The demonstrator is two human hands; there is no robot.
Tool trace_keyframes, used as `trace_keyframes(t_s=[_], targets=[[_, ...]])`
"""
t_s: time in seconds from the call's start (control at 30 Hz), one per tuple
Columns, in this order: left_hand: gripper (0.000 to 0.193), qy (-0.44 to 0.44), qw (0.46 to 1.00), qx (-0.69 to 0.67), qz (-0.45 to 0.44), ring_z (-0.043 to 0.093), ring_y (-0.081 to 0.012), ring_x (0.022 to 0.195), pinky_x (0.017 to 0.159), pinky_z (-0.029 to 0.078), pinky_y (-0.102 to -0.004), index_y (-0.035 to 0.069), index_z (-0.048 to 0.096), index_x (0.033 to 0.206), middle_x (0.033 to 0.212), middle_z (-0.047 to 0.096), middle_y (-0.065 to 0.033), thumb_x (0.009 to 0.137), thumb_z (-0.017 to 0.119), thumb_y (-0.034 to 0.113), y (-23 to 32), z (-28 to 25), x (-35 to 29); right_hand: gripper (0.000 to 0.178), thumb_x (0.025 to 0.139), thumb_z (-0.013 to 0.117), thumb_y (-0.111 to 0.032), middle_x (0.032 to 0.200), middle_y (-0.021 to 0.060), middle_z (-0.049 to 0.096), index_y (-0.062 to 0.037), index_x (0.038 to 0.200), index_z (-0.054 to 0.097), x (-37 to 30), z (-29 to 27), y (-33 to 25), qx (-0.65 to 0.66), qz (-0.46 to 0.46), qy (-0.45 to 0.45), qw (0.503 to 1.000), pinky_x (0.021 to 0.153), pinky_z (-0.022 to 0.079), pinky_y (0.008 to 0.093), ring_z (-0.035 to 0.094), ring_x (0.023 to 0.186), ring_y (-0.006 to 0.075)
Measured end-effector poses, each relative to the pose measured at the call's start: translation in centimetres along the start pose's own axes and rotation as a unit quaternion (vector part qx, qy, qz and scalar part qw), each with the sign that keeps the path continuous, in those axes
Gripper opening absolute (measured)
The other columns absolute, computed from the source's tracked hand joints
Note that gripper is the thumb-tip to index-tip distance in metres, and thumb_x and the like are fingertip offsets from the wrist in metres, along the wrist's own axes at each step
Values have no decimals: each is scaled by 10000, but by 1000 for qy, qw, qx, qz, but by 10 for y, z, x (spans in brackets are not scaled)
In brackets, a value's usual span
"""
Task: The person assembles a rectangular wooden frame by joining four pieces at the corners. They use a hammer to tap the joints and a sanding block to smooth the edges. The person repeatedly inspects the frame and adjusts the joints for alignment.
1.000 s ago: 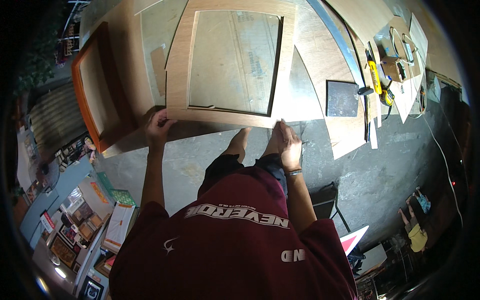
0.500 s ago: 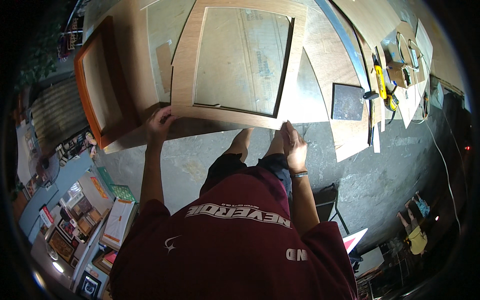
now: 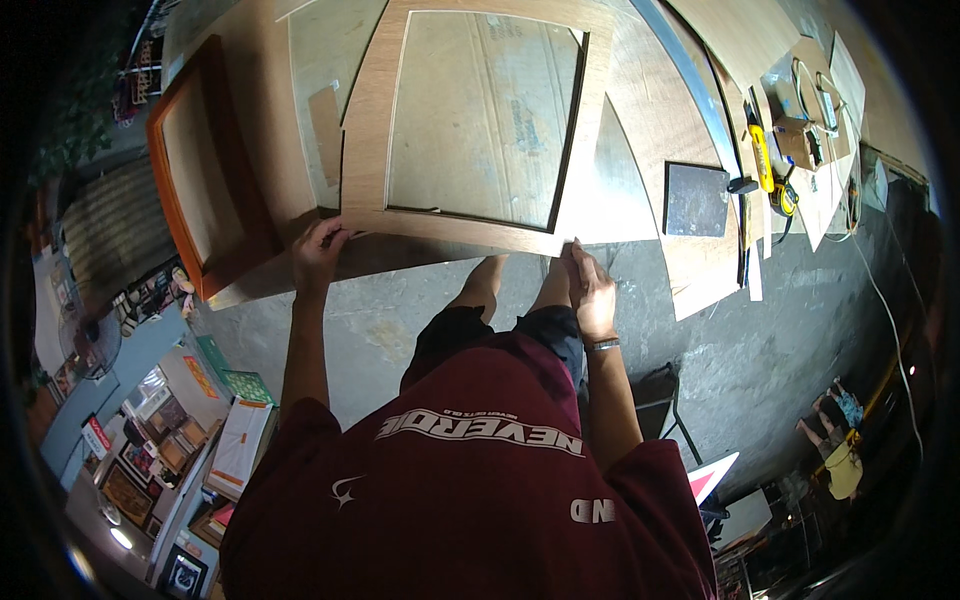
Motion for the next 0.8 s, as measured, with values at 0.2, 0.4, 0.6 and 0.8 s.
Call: trace_keyframes(t_s=[0.2, 0.4, 0.6, 0.8], targets=[[352, -8, 996, -60, -64, 689, -212, 879, 781, 554, -334, 8, 680, 1130, 990, 710, -127, 843, 802, 170, 22, -6, 7, 210, 944, 695, -96, 1080, 196, 724, 14, 1111, 632, 1, -4, -9, 45, 91, -46, 994, 822, 578, 344, 727, 982, 293], [421, -15, 989, -53, -135, 662, -203, 974, 873, 527, -343, -19, 626, 1214, 1051, 705, -149, 877, 778, 182, 22, 6, 16, 295, 973, 688, -151, 1024, 121, 699, 48, 1163, 582, -3, 23, -11, 356, 308, 52, 881, 831, 547, 309, 660, 911, 161], [396, -101, 933, -279, -204, 597, -157, 1066, 960, 476, -326, -18, 595, 1234, 1146, 662, -87, 903, 733, 148, 19, -3, 10, 309, 1008, 637, -190, 1019, 97, 679, 30, 1209, 555, 2, 5, -2, 433, 320, -47, 842, 839, 543, 311, 657, 931, 165], [423, -88, 879, -408, -230, 564, -179, 1152, 1024, 428, -338, -4, 486, 1312, 1217, 619, -105, 917, 625, 59, 81, -36, -25, 237, 1042, 549, -140, 1088, 47, 656, -49, 1261, 547, 4, -22, -19, 574, 332, -72, 745, 901, 543, 333, 649, 962, 148]])
Point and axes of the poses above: each hand's wrist, its own x-axis towards the middle knuckle, its own z-axis out of the palm, y = z × x, the point moved 1 cm from there along x, towards the middle knuckle
